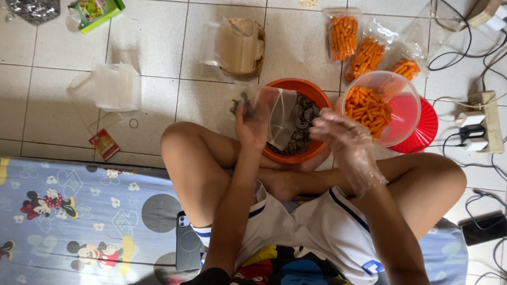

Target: Manually packaging spiral-shaped brown snacks into clear plastic bags while sitting on the floor.

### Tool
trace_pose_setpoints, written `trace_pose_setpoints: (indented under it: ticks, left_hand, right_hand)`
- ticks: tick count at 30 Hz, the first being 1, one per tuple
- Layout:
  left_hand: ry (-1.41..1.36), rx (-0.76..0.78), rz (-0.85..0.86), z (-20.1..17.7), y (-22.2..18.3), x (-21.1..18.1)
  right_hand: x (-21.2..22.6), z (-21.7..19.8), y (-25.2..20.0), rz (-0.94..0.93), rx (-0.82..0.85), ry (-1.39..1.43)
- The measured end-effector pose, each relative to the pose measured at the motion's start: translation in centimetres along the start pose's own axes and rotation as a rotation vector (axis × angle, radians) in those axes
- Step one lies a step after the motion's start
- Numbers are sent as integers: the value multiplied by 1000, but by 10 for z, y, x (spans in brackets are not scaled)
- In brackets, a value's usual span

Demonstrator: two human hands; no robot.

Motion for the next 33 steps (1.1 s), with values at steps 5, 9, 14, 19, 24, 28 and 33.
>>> trace_pose_setpoints:
  ticks: [5,9,14,19,24,28,33]
  left_hand:
    - [52,6,-25,4,-10,1]
    - [-12,1,-43,2,-10,3]
    - [65,2,-50,4,-21,5]
    - [50,-23,-64,-24,-8,5]
    - [50,-51,-163,-22,-23,9]
    - [66,-48,-173,-29,-31,8]
    - [46,-91,-213,-40,-42,8]
  right_hand:
    - [-26,-28,24,183,-10,-773]
    - [-128,-101,54,241,116,-1635]
    - [-262,-174,72,-327,356,-2192]
    - [-261,-149,58,-581,648,-2599]
    - [-283,-174,65,-405,653,-2624]
    - [-237,-134,44,-382,623,-2438]
    - [-192,-90,23,-232,593,-2427]
Point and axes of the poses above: each hand's wrist, its own y-axis towards the middle knuckle, its own z-axis out of the palm, x = y × z, the point moved 4 cm from there along y, towards the middle knuckle, and after that the axes turned 6 degrees about x, right-handed, at the moved point
